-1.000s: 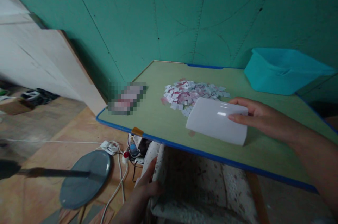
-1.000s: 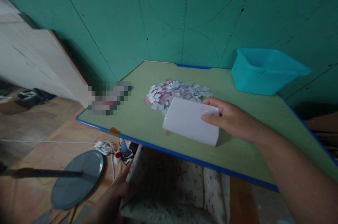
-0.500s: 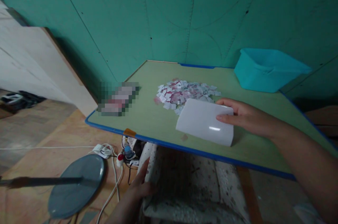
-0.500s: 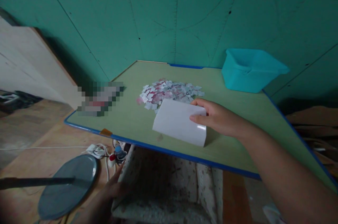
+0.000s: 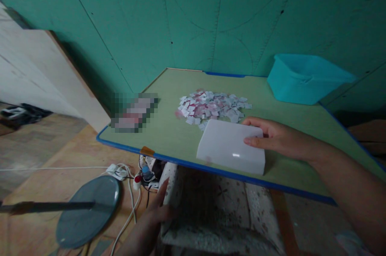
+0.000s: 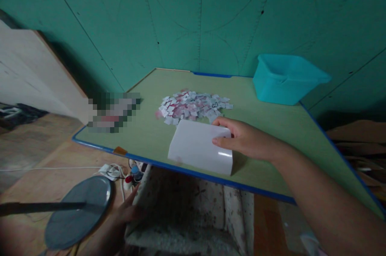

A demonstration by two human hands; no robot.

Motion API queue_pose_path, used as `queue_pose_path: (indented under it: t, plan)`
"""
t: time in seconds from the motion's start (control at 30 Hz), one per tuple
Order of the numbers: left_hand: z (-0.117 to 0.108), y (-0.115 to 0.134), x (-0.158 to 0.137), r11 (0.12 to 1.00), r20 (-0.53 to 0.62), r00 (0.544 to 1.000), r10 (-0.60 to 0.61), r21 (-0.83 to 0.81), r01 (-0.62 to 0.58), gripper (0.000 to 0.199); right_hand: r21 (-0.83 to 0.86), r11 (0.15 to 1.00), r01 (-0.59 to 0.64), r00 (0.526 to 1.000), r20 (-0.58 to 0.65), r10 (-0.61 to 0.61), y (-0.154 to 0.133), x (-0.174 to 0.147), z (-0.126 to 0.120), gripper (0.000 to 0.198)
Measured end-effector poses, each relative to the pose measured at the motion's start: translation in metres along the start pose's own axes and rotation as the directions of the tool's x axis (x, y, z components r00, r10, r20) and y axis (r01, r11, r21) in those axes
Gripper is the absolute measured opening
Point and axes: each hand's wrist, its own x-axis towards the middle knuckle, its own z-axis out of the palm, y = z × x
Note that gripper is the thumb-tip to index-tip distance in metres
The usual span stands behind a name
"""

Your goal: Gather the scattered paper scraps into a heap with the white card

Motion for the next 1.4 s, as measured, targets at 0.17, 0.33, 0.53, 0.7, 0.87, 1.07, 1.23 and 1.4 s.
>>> queue_pose_path:
  t: [0.17, 0.33, 0.53, 0.7, 0.87, 1.07, 1.23, 1.4]
  plan:
    - [-0.005, 0.000, 0.004, 1.000, -0.008, 1.000, -0.015, 0.027, 0.015, 0.086, 0.004, 1.000, -0.003, 0.999, 0.051, 0.003, -0.003, -0.005, 0.002, 0.026]
    - [-0.022, -0.006, 0.017, 0.997, 0.045, 0.996, -0.081, 0.021, 0.080, 0.090, 0.034, 0.999, 0.015, 1.000, -0.022, -0.015, -0.004, -0.007, 0.000, 0.027]
    - [-0.021, -0.002, 0.023, 0.968, 0.079, 0.972, -0.221, -0.099, 0.229, 0.108, 0.091, 0.976, 0.200, 0.836, -0.534, -0.121, -0.002, 0.002, -0.013, 0.028]
    - [-0.012, -0.006, 0.016, 0.998, -0.034, 0.999, -0.040, -0.059, 0.038, 0.101, -0.044, 0.975, 0.218, 0.632, -0.755, -0.175, 0.001, 0.005, -0.019, 0.027]
    - [-0.006, -0.007, 0.012, 0.999, -0.011, 0.999, 0.040, 0.019, -0.039, 0.073, -0.106, 0.984, 0.146, 0.807, -0.562, -0.180, -0.002, 0.003, -0.001, 0.026]
    - [0.000, -0.005, 0.008, 0.998, -0.019, 0.999, 0.047, -0.046, -0.048, 0.067, -0.109, 0.982, 0.152, 0.900, -0.394, -0.183, -0.001, 0.007, 0.007, 0.025]
    - [0.005, -0.001, 0.006, 0.977, -0.005, 1.000, -0.017, -0.214, 0.015, 0.059, -0.101, 0.989, 0.108, 0.884, -0.446, -0.143, -0.002, 0.002, -0.003, 0.020]
    - [0.002, -0.004, 0.012, 0.992, -0.069, 0.998, 0.007, -0.129, -0.016, 0.075, -0.161, 0.984, 0.071, 0.719, -0.676, -0.162, -0.005, -0.003, -0.017, 0.016]
